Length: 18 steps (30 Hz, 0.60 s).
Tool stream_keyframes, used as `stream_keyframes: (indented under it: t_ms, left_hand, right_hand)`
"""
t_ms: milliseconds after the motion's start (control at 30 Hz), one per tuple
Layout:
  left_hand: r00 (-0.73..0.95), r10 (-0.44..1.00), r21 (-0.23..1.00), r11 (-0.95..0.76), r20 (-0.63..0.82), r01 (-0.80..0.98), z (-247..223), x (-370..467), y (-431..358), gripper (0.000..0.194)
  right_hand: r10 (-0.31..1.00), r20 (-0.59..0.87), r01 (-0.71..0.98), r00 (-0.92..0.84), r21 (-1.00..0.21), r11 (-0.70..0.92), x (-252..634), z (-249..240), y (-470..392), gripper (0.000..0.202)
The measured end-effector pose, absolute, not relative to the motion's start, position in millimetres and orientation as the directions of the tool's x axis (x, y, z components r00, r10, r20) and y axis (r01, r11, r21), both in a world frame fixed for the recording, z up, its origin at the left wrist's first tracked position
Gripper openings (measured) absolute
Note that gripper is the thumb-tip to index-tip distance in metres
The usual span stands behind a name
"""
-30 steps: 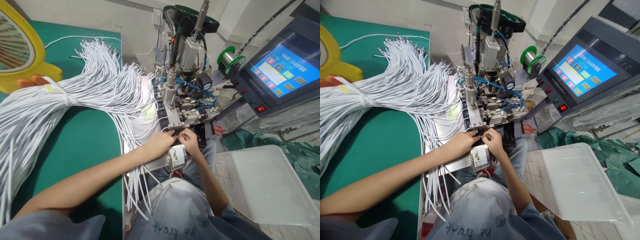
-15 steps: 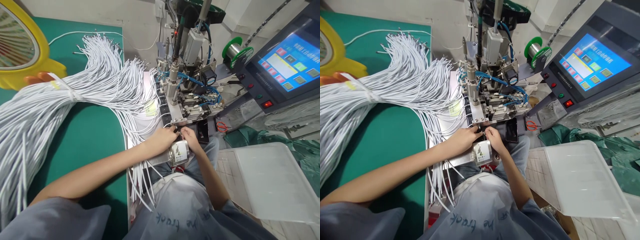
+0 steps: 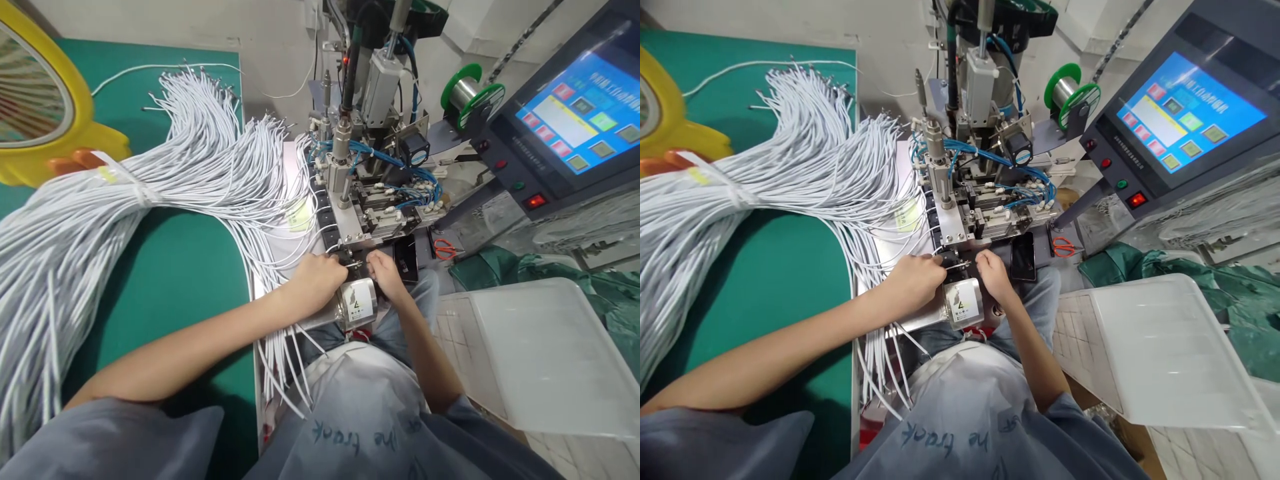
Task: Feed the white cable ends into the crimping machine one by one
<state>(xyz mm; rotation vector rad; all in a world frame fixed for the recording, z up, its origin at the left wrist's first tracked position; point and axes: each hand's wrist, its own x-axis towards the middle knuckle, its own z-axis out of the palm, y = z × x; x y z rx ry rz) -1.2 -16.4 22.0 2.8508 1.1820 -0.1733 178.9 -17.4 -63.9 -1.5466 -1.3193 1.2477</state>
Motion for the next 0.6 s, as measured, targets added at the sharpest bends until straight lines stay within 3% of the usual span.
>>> stream_keyframes:
  t_ms: [100,200,333,400,467,600]
  left_hand:
    - [0.704,0.702,0.008,-0.708,-0.106,0.706,20,-1,-19,0.022]
    - [0.689,0.714,0.018,-0.693,-0.128,0.721,20,-2,-19,0.021]
    - [0.61,0.781,-0.022,-0.618,-0.133,0.786,23,-3,-15,0.023]
    - [0.57,0.811,-0.043,-0.579,-0.129,0.814,25,-2,-13,0.026]
    - [0.541,0.829,-0.055,-0.552,-0.144,0.832,27,-2,-11,0.027]
    - [0.527,0.834,-0.077,-0.543,-0.163,0.836,28,-2,-9,0.026]
  right_hand:
    - [0.982,-0.187,0.257,-0.02,-0.95,-0.176,174,-65,-15,0.033]
    - [0.987,-0.131,0.281,0.094,-0.948,-0.153,174,-63,-20,0.029]
    - [0.94,0.14,0.497,0.31,-0.867,-0.035,171,-46,-58,0.023]
    - [0.956,0.188,0.58,0.224,-0.814,0.024,161,-35,-87,0.022]
    - [0.989,0.137,0.631,0.048,-0.772,0.077,145,-27,-111,0.024]
    - [0.939,-0.16,0.732,-0.303,-0.671,0.122,114,-25,-133,0.025]
